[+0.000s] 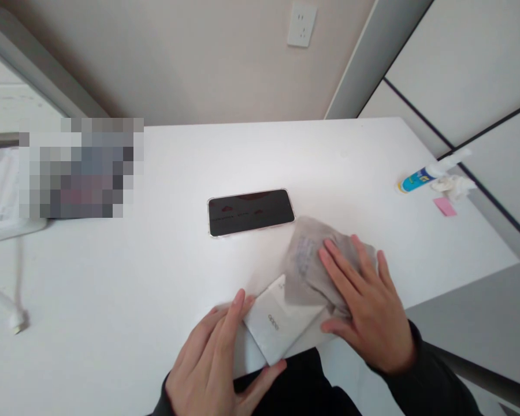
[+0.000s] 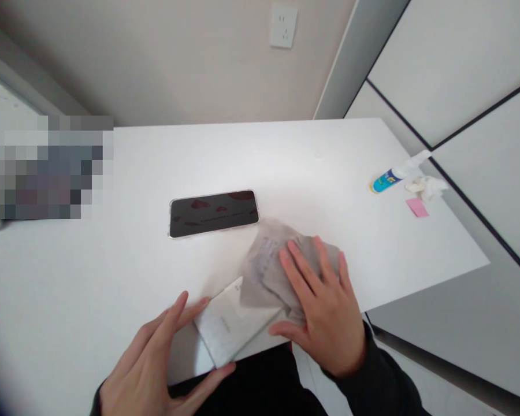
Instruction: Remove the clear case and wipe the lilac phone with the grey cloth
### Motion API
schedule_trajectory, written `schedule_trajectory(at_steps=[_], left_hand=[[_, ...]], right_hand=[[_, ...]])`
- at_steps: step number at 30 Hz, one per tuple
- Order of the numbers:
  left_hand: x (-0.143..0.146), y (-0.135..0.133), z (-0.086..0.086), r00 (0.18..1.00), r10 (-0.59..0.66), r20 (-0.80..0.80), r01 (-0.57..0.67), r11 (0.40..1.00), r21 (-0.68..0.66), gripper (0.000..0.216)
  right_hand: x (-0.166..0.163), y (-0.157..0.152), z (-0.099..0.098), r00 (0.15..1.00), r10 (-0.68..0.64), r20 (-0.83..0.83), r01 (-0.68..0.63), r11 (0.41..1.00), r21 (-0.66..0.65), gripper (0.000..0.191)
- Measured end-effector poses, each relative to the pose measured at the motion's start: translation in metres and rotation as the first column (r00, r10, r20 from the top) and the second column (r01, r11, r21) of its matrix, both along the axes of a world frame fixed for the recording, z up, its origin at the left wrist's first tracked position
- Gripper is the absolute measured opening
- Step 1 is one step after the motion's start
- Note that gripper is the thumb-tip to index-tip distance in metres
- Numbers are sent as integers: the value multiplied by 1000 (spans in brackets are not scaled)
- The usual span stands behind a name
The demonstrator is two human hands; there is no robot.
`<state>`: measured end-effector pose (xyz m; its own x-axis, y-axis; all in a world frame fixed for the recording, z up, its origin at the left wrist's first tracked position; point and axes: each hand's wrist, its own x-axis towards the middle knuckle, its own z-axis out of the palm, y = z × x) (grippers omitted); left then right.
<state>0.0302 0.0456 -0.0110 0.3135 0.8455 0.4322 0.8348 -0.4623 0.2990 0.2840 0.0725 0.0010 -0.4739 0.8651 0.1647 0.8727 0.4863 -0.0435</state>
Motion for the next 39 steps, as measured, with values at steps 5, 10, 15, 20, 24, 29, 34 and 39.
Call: schedule_trajectory(at_steps=[5, 10, 15, 20, 24, 29, 34, 39], left_hand=[[-2, 1, 2, 999, 8, -45, -7, 1000, 12, 62], [1, -3, 7, 999, -45, -5, 45, 997, 65, 75], [5, -9, 6, 985, -45, 166, 37, 998, 52, 50], [10, 1, 9, 978, -50, 202, 58, 998, -36, 19], [17, 15, 15, 977, 172, 127, -165, 984, -60, 35], [15, 18, 10, 998, 36, -59, -36, 999, -5, 72], [12, 10, 2, 991, 53, -123, -46, 997, 64, 62], [10, 11, 4, 995, 34, -93, -34, 999, 3, 65]], right_hand=[[-16, -17, -4, 929, 366, -45, -360, 927, 99, 68], [2, -11, -5, 973, 223, -57, -222, 975, 19, 75], [15, 0, -1, 957, 77, -278, -42, 990, 132, 62], [-23, 4, -2, 945, -13, -328, 73, 983, 171, 73], [-35, 17, -3, 994, 33, -107, -31, 999, 19, 76], [-43, 16, 1, 1000, 25, 0, -25, 999, -46, 80], [-49, -4, 7, 967, 254, -13, -254, 961, -106, 70], [-22, 5, 6, 986, 158, 45, -155, 985, -74, 85]])
